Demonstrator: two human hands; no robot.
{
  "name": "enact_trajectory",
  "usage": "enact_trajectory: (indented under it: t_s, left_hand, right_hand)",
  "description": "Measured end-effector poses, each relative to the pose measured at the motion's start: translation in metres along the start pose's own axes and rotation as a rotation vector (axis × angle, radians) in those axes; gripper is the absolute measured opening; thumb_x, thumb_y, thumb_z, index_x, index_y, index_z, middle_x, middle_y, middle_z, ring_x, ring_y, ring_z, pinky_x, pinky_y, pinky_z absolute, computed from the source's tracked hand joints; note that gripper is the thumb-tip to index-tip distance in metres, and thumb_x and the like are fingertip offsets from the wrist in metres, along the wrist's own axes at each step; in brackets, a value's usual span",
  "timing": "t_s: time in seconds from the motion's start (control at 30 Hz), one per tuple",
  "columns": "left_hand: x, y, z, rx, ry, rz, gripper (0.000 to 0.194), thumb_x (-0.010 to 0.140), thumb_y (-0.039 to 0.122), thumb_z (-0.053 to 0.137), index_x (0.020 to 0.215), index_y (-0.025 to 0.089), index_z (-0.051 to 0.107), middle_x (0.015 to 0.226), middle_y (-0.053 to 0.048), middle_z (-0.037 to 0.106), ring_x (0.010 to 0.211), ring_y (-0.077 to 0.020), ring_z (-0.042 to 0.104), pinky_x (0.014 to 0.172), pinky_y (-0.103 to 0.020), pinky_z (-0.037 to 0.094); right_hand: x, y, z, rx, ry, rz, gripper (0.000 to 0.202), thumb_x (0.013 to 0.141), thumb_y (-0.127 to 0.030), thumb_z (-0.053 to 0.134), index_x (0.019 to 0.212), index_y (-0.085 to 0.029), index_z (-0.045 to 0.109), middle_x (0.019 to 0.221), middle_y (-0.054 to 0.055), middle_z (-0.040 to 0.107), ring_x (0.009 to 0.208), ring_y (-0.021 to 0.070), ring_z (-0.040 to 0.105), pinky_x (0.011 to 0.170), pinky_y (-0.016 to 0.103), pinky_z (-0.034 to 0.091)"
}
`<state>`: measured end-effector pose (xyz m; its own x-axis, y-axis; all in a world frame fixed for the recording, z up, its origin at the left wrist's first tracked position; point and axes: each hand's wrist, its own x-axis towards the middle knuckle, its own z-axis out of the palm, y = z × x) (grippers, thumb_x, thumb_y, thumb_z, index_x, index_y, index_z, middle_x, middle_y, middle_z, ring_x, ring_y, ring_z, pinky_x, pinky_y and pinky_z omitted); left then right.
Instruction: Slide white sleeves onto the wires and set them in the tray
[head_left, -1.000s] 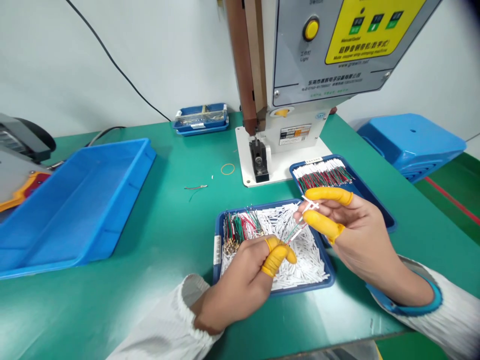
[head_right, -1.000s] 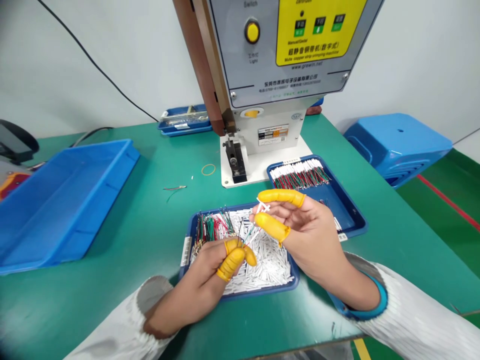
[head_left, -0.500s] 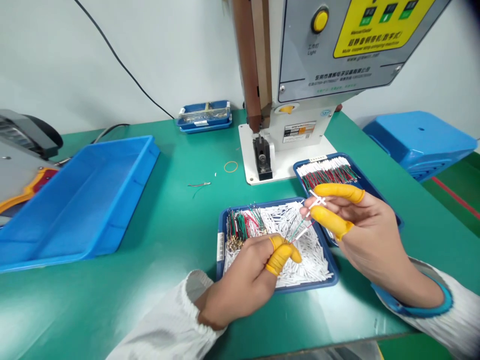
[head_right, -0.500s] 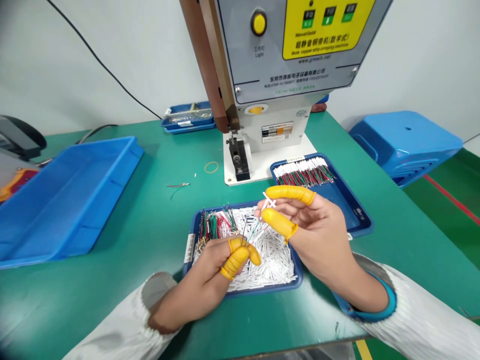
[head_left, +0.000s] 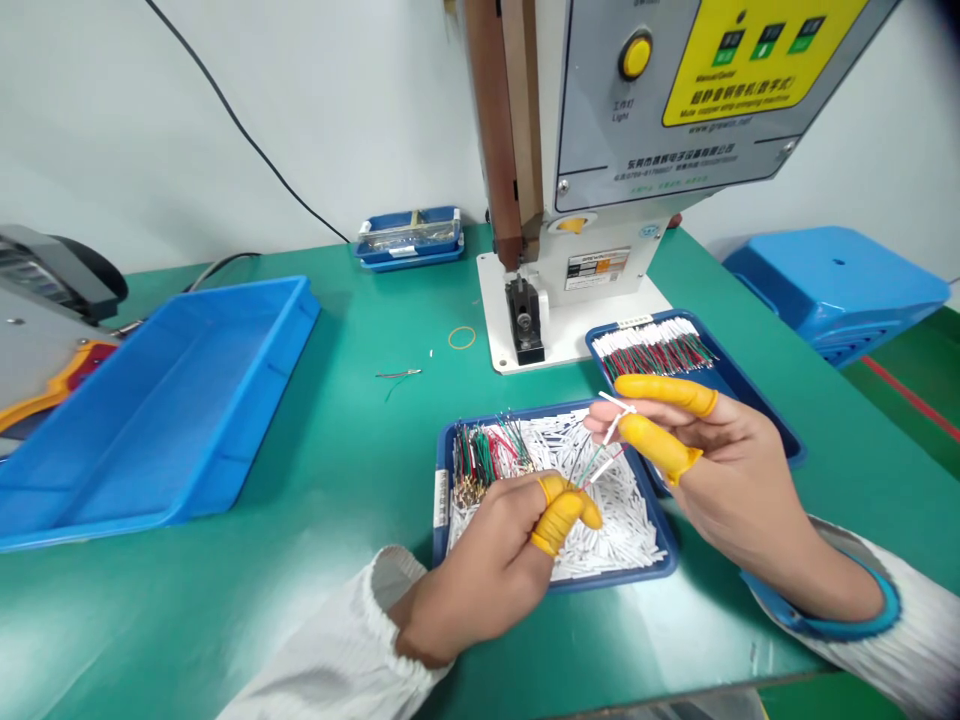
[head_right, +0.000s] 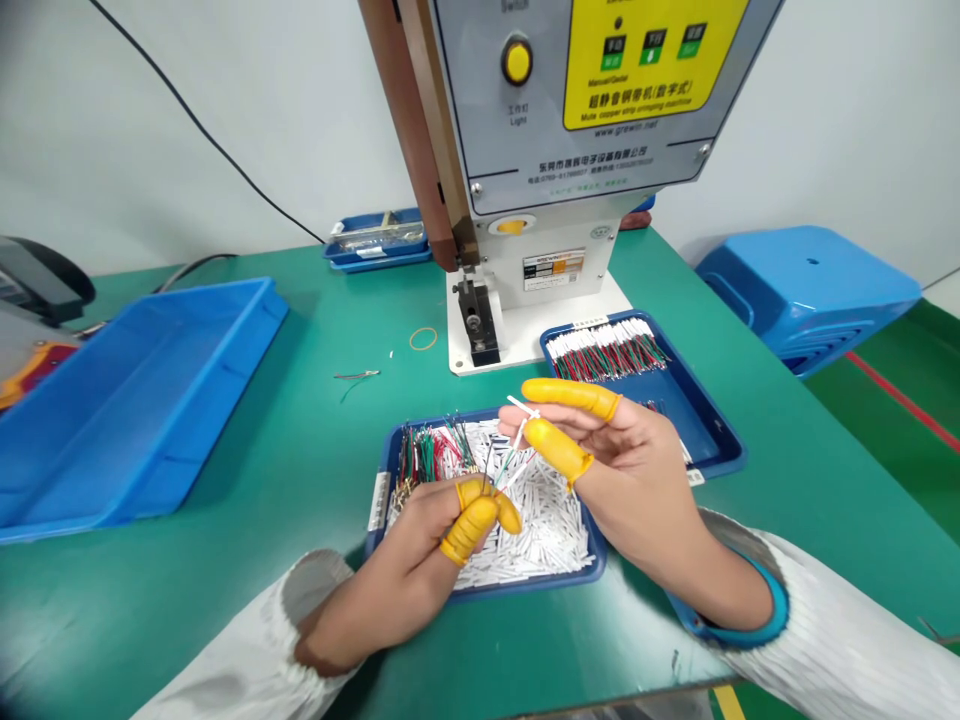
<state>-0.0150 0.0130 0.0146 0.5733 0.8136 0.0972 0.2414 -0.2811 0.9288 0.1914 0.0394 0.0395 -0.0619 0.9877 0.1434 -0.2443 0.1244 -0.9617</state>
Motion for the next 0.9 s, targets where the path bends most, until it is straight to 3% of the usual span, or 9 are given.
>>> enact_trajectory:
  t_s: [0.4, 0.6, 0.9]
  left_hand:
    - [0.0, -0.0006, 0.0001, 0.035, -0.047, -0.009, 0.024, 0.106, 0.02, 0.044, 0.101, 0.016, 0.068, 0.09, -0.002, 0.066, 0.081, -0.0107, 0.057, 0.077, -0.023, 0.041]
    - [0.0004, -0.0023, 0.0008, 0.042, -0.061, 0.018, 0.023, 0.102, 0.013, 0.046, 0.097, 0.016, 0.068, 0.085, -0.001, 0.063, 0.078, -0.0113, 0.056, 0.075, -0.023, 0.04]
    - [-0.001, -0.0018, -0.0001, 0.076, -0.049, 0.019, 0.023, 0.102, 0.013, 0.046, 0.099, 0.015, 0.068, 0.086, -0.002, 0.064, 0.078, -0.0119, 0.058, 0.075, -0.023, 0.043]
  right_hand:
    - [-0.0023, -0.001, -0.0007, -0.058, 0.062, -0.087, 0.025, 0.091, -0.011, 0.076, 0.107, -0.03, 0.08, 0.106, -0.002, 0.082, 0.099, 0.0158, 0.079, 0.094, 0.021, 0.064]
    - [-0.005, -0.0032, 0.0002, -0.06, -0.004, -0.093, 0.032, 0.087, -0.005, 0.078, 0.106, -0.031, 0.08, 0.103, -0.004, 0.082, 0.097, 0.0149, 0.079, 0.09, 0.016, 0.064]
    - [-0.0063, -0.003, 0.0045, -0.121, 0.049, -0.092, 0.032, 0.083, -0.008, 0.083, 0.102, -0.033, 0.08, 0.099, -0.004, 0.083, 0.091, 0.0192, 0.081, 0.086, 0.025, 0.069]
